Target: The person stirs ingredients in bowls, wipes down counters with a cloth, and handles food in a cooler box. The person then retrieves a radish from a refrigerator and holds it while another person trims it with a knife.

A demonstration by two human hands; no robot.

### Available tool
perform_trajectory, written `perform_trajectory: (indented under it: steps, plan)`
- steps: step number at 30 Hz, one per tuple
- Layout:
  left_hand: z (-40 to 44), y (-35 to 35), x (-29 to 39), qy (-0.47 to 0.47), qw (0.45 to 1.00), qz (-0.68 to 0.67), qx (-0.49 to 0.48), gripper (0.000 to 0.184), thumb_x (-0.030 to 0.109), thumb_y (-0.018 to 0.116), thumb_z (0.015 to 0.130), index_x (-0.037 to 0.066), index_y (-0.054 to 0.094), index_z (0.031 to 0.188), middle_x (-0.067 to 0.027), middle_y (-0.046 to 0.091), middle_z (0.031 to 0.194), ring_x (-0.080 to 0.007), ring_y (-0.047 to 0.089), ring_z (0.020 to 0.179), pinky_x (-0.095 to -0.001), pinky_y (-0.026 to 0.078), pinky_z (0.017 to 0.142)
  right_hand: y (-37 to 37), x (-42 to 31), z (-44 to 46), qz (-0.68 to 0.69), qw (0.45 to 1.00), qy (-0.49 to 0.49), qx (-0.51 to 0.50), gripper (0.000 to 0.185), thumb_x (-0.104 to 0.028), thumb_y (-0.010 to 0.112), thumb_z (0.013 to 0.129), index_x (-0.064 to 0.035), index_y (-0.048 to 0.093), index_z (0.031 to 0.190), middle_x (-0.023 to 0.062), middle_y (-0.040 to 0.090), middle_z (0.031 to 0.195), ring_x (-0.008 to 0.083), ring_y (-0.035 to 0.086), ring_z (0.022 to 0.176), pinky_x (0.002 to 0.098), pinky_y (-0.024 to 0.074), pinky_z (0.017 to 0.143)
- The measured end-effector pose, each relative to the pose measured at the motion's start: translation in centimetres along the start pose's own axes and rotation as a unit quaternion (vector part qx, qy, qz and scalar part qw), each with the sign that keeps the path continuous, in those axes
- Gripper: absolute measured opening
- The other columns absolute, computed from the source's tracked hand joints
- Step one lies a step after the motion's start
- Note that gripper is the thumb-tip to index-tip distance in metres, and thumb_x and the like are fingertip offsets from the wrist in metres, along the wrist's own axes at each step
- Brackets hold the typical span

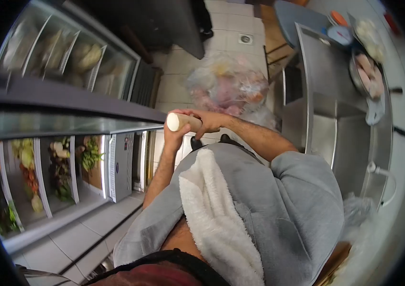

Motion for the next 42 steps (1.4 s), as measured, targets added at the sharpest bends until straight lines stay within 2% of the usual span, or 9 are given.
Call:
perform_trajectory:
  steps: [2, 4, 10, 21, 26, 28, 31, 38, 42]
  plan:
    - [2.3, 0.9, 0.1, -0.043, 0.996, 0.051, -0.065, 0.065, 0.021, 0.081, 0.063, 0.002, 0.047, 0.115, -0.0130, 0.052, 0.119, -0.0251, 0.051, 0.110, -0.0385, 0.042, 0.092, -2.2, 1.1, -1.7, -0.116, 0.989, -0.014, 0.089, 0.086, 0.001, 0.075, 0.053, -0.0057, 0.038, 0.130, 0.0092, 0.051, 0.120, 0.0205, 0.048, 0.111, 0.0334, 0.0391, 0.095]
    - [4.3, 1.4, 1.1, 0.106, 0.872, 0.462, -0.122, 0.078, 0.023, 0.083, 0.059, 0.005, 0.044, 0.124, -0.0176, 0.043, 0.131, -0.0313, 0.043, 0.120, -0.0411, 0.038, 0.097, -3.7, 2.9, -3.4, -0.139, 0.976, -0.032, 0.163, 0.079, 0.003, 0.073, 0.053, -0.0035, 0.043, 0.126, 0.0100, 0.057, 0.110, 0.0204, 0.052, 0.104, 0.0323, 0.0421, 0.090]
    - [6.0, -6.3, -9.9, -0.194, 0.619, 0.746, -0.148, 0.089, 0.042, 0.076, 0.065, 0.014, 0.032, 0.137, -0.0214, 0.025, 0.142, -0.0415, 0.030, 0.127, -0.0536, 0.021, 0.104, -7.7, 6.6, -10.9, -0.097, 0.910, 0.085, 0.394, 0.067, -0.001, 0.074, 0.052, 0.0000, 0.051, 0.115, 0.0116, 0.061, 0.102, 0.0207, 0.057, 0.095, 0.0325, 0.0445, 0.084]
    - [6.3, -6.1, -14.0, -0.410, 0.432, 0.727, -0.341, 0.083, 0.052, 0.062, 0.078, 0.005, 0.030, 0.138, -0.0221, 0.046, 0.129, -0.0340, 0.046, 0.120, -0.0474, 0.039, 0.094, -9.2, 6.5, -14.5, -0.043, 0.810, -0.004, 0.585, 0.065, -0.012, 0.079, 0.054, -0.0015, 0.052, 0.112, 0.0151, 0.060, 0.099, 0.0252, 0.059, 0.094, 0.0360, 0.0464, 0.081]
    - [5.4, -0.6, -12.3, -0.477, 0.611, 0.548, -0.313, 0.087, 0.041, 0.072, 0.075, 0.000, 0.028, 0.138, -0.0247, 0.049, 0.124, -0.0348, 0.051, 0.112, -0.0425, 0.041, 0.092, -8.9, 3.3, -15.0, -0.136, 0.792, -0.016, 0.595, 0.075, -0.033, 0.084, 0.053, -0.0033, 0.051, 0.113, 0.0186, 0.041, 0.108, 0.0335, 0.043, 0.104, 0.0395, 0.0374, 0.091]
    - [7.3, 4.4, -10.9, -0.115, 0.812, 0.446, -0.357, 0.084, 0.023, 0.078, 0.070, -0.001, 0.030, 0.136, -0.0215, 0.049, 0.123, -0.0314, 0.052, 0.107, -0.0378, 0.042, 0.091, -9.1, 2.4, -15.1, -0.146, 0.782, -0.021, 0.606, 0.077, -0.038, 0.083, 0.054, -0.0039, 0.051, 0.114, 0.0190, 0.039, 0.109, 0.0349, 0.040, 0.104, 0.0417, 0.0362, 0.091]
    - [8.2, 15.5, -5.7, 0.052, 0.865, 0.369, -0.335, 0.074, 0.009, 0.078, 0.067, -0.002, 0.038, 0.128, -0.0173, 0.050, 0.119, -0.0257, 0.053, 0.104, -0.0323, 0.043, 0.088, -9.3, -0.7, -16.2, -0.163, 0.782, -0.004, 0.602, 0.074, -0.042, 0.081, 0.059, -0.0052, 0.051, 0.116, 0.0175, 0.038, 0.108, 0.0348, 0.035, 0.107, 0.0419, 0.0330, 0.093]
    - [10.7, 21.8, -7.9, 0.014, 0.956, 0.170, -0.240, 0.053, 0.004, 0.074, 0.068, -0.001, 0.045, 0.112, -0.0104, 0.054, 0.103, -0.0205, 0.055, 0.094, -0.0323, 0.045, 0.085, -11.5, -5.5, -26.3, -0.170, 0.839, -0.136, 0.499, 0.058, -0.031, 0.075, 0.072, -0.0044, 0.052, 0.118, 0.0096, 0.053, 0.095, 0.0177, 0.051, 0.093, 0.0325, 0.0436, 0.082]
    - [10.3, 18.4, -8.7, -0.017, 0.954, 0.263, -0.143, 0.055, 0.000, 0.071, 0.067, -0.006, 0.043, 0.115, -0.0120, 0.055, 0.102, -0.0205, 0.055, 0.092, -0.0331, 0.044, 0.084, -16.4, 0.8, -43.2, -0.059, 0.636, -0.113, 0.761, 0.035, -0.018, 0.069, 0.078, -0.0035, 0.060, 0.108, 0.0079, 0.064, 0.086, 0.0123, 0.059, 0.079, 0.0287, 0.0473, 0.070]
Point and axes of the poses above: each hand's wrist, its own z-axis towards the middle knuckle, its own y-axis out of the palm, x = y × z, the point moved 5 cm from there along z, towards the middle knuckle
